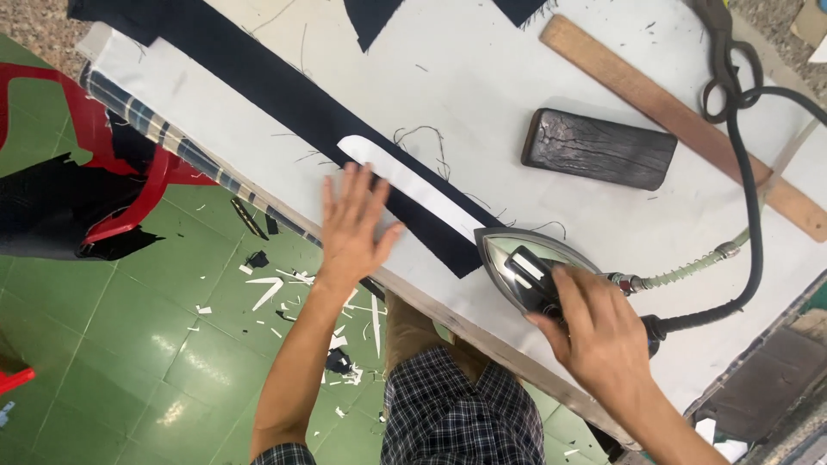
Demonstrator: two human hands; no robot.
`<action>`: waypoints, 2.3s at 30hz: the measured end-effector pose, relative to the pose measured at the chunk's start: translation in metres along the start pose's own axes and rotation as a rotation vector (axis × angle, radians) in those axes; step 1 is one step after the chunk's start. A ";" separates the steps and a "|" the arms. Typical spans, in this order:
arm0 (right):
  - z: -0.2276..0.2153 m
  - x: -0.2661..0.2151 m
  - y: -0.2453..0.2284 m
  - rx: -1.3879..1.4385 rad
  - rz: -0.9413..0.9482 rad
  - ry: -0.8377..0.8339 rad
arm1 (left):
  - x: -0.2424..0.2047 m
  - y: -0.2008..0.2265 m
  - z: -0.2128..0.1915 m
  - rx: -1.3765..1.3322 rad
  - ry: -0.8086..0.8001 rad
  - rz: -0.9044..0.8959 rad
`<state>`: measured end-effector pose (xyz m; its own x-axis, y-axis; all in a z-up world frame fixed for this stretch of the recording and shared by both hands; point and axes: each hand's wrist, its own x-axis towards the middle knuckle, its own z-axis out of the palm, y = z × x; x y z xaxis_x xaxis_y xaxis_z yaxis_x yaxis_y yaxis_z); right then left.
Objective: The person irons a long strip of black fabric on a white work table using a steam iron. They repeatedly smooth the fabric with the iron and use a small black rectangular block to press down on the material while ironing.
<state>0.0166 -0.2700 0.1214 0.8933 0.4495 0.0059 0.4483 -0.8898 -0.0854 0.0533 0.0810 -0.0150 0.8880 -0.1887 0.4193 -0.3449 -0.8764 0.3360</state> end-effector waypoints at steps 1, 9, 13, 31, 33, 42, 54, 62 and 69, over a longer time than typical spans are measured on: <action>-0.004 -0.009 0.000 -0.086 -0.096 0.127 | -0.001 -0.007 -0.010 -0.007 0.108 -0.044; 0.011 -0.059 0.012 -0.258 -0.157 0.095 | -0.060 -0.057 -0.057 0.023 0.484 -0.146; -0.010 -0.024 0.000 -0.304 -0.149 0.043 | -0.092 -0.050 -0.057 0.075 0.485 -0.093; -0.014 -0.022 0.033 0.194 0.172 -0.550 | -0.050 0.078 -0.054 0.088 0.213 0.042; -0.012 -0.036 0.041 0.189 0.196 -0.593 | -0.051 0.077 -0.047 0.084 0.213 0.042; -0.007 -0.057 0.047 0.136 0.252 -0.579 | -0.063 0.057 -0.033 0.066 0.179 0.018; -0.009 0.027 0.009 0.151 0.167 -0.519 | -0.045 0.021 -0.049 0.085 0.152 -0.030; -0.009 0.043 0.000 0.175 0.184 -0.449 | -0.006 0.011 -0.037 0.084 -0.025 -0.027; -0.010 0.039 0.005 0.376 0.135 -0.360 | 0.026 -0.001 -0.025 0.167 -0.429 0.089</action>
<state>0.0537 -0.2581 0.1313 0.8450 0.3901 -0.3659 0.2281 -0.8816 -0.4132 0.0692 0.0877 0.0172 0.9149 -0.4015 0.0423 -0.4029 -0.9012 0.1594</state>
